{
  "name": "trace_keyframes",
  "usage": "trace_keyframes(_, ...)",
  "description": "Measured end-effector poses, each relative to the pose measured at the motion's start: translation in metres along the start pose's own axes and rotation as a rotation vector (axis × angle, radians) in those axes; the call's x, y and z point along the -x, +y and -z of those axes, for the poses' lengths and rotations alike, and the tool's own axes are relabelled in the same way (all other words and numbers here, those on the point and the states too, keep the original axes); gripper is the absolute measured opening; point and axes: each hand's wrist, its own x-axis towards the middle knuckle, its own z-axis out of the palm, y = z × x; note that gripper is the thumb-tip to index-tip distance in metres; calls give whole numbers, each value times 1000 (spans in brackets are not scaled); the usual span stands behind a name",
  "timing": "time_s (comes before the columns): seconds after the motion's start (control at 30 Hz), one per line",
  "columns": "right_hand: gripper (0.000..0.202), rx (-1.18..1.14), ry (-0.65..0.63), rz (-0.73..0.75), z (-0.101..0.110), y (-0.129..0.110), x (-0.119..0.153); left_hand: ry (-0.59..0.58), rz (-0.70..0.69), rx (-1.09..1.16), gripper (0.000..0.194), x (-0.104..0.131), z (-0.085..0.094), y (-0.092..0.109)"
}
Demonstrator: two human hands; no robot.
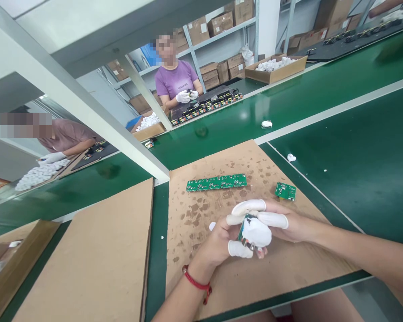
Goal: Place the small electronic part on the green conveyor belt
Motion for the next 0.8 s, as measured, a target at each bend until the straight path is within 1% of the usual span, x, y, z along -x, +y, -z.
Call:
trace_keyframes(0.17, 34, 25, 19, 25, 0, 3, 0, 8, -13, 29, 39, 0, 0, 2)
trace_keyframes(0.33, 40, -6, 17, 3, -1, 1, 0, 55, -34, 63, 39, 0, 0, -2)
trace_keyframes(0.43, 36, -4, -3, 12, 0, 0, -1, 54, -72, 43, 38, -1, 0, -5)
trace_keyframes(0.53, 36, 53, 14, 20, 1, -1, 0, 78, -88, 27, 34, 0, 0, -5)
trace_keyframes(0.6, 39, 150, 44, 24, 1, -1, 1, 101, -72, 17, 31, 0, -1, -3)
trace_keyframes(0.67, 43, 233, 73, 45, 1, -1, 1, 130, -41, 4, 34, 0, -2, -1)
trace_keyframes(0.73, 44, 235, 103, 57, 1, 0, 1, 163, -20, -10, 37, 0, -5, 1)
trace_keyframes(0.8, 43, 189, 109, 58, 1, 2, 1, 197, -18, -43, 39, -1, -7, 4)
